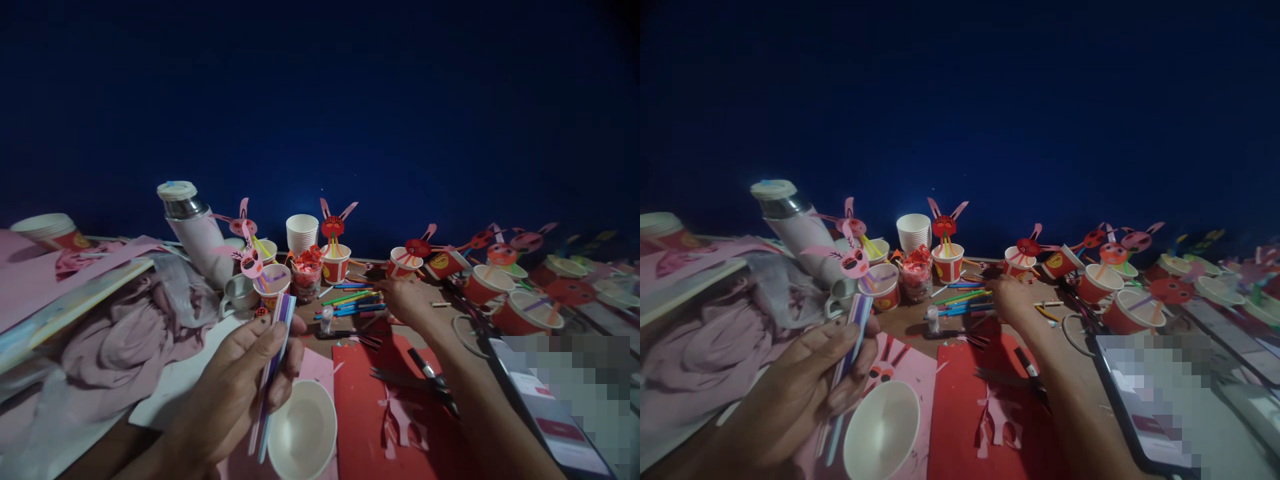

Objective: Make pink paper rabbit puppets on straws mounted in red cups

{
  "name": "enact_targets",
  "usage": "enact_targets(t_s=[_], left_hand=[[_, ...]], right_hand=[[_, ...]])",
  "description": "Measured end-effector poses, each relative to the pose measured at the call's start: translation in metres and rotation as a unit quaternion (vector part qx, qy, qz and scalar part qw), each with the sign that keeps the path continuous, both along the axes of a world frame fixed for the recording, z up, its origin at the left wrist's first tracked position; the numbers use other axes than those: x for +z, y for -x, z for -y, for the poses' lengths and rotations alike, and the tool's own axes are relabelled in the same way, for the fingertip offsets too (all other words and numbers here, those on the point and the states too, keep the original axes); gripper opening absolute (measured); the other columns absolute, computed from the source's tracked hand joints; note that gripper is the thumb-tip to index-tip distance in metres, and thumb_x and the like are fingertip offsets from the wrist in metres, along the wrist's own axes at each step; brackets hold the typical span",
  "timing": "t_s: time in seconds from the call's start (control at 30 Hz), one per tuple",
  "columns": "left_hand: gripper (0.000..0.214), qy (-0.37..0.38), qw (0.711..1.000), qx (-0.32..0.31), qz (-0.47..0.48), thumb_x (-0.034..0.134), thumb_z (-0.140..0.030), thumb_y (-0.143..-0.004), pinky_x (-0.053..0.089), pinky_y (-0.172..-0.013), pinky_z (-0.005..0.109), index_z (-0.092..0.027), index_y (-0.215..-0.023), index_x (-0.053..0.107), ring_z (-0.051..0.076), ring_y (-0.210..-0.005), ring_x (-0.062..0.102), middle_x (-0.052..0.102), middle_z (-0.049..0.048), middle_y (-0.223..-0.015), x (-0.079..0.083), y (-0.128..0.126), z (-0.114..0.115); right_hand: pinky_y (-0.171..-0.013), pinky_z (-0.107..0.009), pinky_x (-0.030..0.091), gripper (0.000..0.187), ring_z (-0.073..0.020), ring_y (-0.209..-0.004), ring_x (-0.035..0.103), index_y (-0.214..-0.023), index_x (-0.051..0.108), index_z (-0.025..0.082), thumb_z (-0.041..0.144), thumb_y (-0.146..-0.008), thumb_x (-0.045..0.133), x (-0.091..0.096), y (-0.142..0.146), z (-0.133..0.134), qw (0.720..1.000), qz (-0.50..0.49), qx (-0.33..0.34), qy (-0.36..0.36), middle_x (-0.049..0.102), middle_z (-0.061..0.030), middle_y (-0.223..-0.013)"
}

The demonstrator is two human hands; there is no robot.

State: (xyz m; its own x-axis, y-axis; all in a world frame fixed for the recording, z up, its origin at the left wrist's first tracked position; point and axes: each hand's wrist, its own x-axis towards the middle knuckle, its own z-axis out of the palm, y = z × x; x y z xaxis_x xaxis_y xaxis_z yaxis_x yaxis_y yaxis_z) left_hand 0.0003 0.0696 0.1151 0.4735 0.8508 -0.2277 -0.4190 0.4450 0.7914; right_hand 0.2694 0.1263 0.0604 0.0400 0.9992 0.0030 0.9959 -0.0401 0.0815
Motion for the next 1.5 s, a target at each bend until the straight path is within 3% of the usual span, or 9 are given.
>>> enact_targets(t_s=[0.2, 0.43, 0.73, 0.97, 1.1, 1.27, 1.5], left_hand=[[0.015, -0.020, 1.000, -0.004, -0.011, 0.059, -0.031, -0.075, 0.031, -0.035, 0.012, -0.016, -0.079, 0.057, 0.001, -0.032, 0.039, 0.056, -0.0041, -0.052, -0.004, 0.000, -0.002], [0.014, -0.041, 0.999, 0.005, -0.019, 0.061, -0.027, -0.073, 0.031, -0.035, 0.011, -0.015, -0.078, 0.057, 0.001, -0.033, 0.040, 0.056, -0.0028, -0.053, -0.001, 0.001, -0.003], [0.008, -0.097, 0.994, 0.049, -0.016, 0.060, -0.024, -0.073, 0.032, -0.033, 0.012, -0.016, -0.076, 0.059, 0.002, -0.033, 0.040, 0.055, -0.0028, -0.053, 0.014, 0.014, -0.003], [0.012, -0.161, 0.982, 0.096, -0.012, 0.051, -0.020, -0.079, 0.032, -0.031, 0.013, -0.016, -0.075, 0.061, 0.003, -0.032, 0.039, 0.054, -0.0022, -0.051, 0.033, 0.029, 0.002], [0.020, -0.179, 0.977, 0.112, -0.008, 0.042, -0.017, -0.083, 0.033, -0.032, 0.012, -0.016, -0.076, 0.061, 0.003, -0.033, 0.038, 0.053, -0.0020, -0.050, 0.036, 0.036, 0.002], [0.009, -0.143, 0.983, 0.114, -0.023, 0.052, -0.020, -0.078, 0.034, -0.033, 0.012, -0.015, -0.078, 0.059, 0.002, -0.033, 0.039, 0.054, -0.0019, -0.053, 0.024, 0.046, 0.005], [0.018, -0.024, 0.994, 0.100, -0.035, 0.065, -0.025, -0.068, 0.031, -0.032, 0.011, -0.014, -0.077, 0.055, 0.001, -0.034, 0.038, 0.053, -0.0038, -0.054, -0.017, 0.049, 0.019]], right_hand=[[-0.068, -0.028, 0.040, 0.032, -0.0214, -0.086, 0.060, -0.100, 0.064, 0.023, 0.020, -0.083, 0.037, 0.022, -0.016, 0.027, 0.997, -0.038, -0.025, -0.057, 0.065, -0.0076, -0.099], [-0.067, -0.022, 0.040, 0.025, -0.0166, -0.082, 0.060, -0.093, 0.064, 0.023, 0.027, -0.083, 0.041, 0.026, -0.017, 0.062, 0.992, -0.111, 0.011, -0.058, 0.067, -0.0020, -0.091], [-0.060, -0.023, 0.037, 0.023, -0.0158, -0.069, 0.059, -0.077, 0.066, 0.021, 0.024, -0.079, 0.043, 0.024, 0.006, 0.099, 0.983, -0.178, 0.038, -0.019, 0.068, -0.0020, -0.078], [-0.056, -0.023, 0.036, 0.024, -0.0148, -0.065, 0.058, -0.073, 0.066, 0.022, 0.023, -0.078, 0.043, 0.034, 0.030, 0.108, 0.979, -0.202, 0.022, 0.025, 0.067, -0.0004, -0.073], [-0.055, -0.023, 0.035, 0.022, -0.0144, -0.062, 0.057, -0.071, 0.066, 0.022, 0.023, -0.076, 0.045, 0.028, 0.039, 0.109, 0.979, -0.198, 0.032, 0.036, 0.067, -0.0004, -0.070], [-0.059, -0.024, 0.036, 0.022, -0.0158, -0.067, 0.058, -0.074, 0.066, 0.022, 0.020, -0.076, 0.044, 0.016, 0.053, 0.102, 0.971, -0.218, 0.088, 0.031, 0.067, -0.0014, -0.073], [-0.062, -0.024, 0.038, 0.023, -0.0158, -0.070, 0.058, -0.075, 0.066, 0.021, 0.020, -0.077, 0.043, 0.010, 0.063, 0.098, 0.965, -0.241, 0.102, 0.020, 0.067, -0.0029, -0.075]])
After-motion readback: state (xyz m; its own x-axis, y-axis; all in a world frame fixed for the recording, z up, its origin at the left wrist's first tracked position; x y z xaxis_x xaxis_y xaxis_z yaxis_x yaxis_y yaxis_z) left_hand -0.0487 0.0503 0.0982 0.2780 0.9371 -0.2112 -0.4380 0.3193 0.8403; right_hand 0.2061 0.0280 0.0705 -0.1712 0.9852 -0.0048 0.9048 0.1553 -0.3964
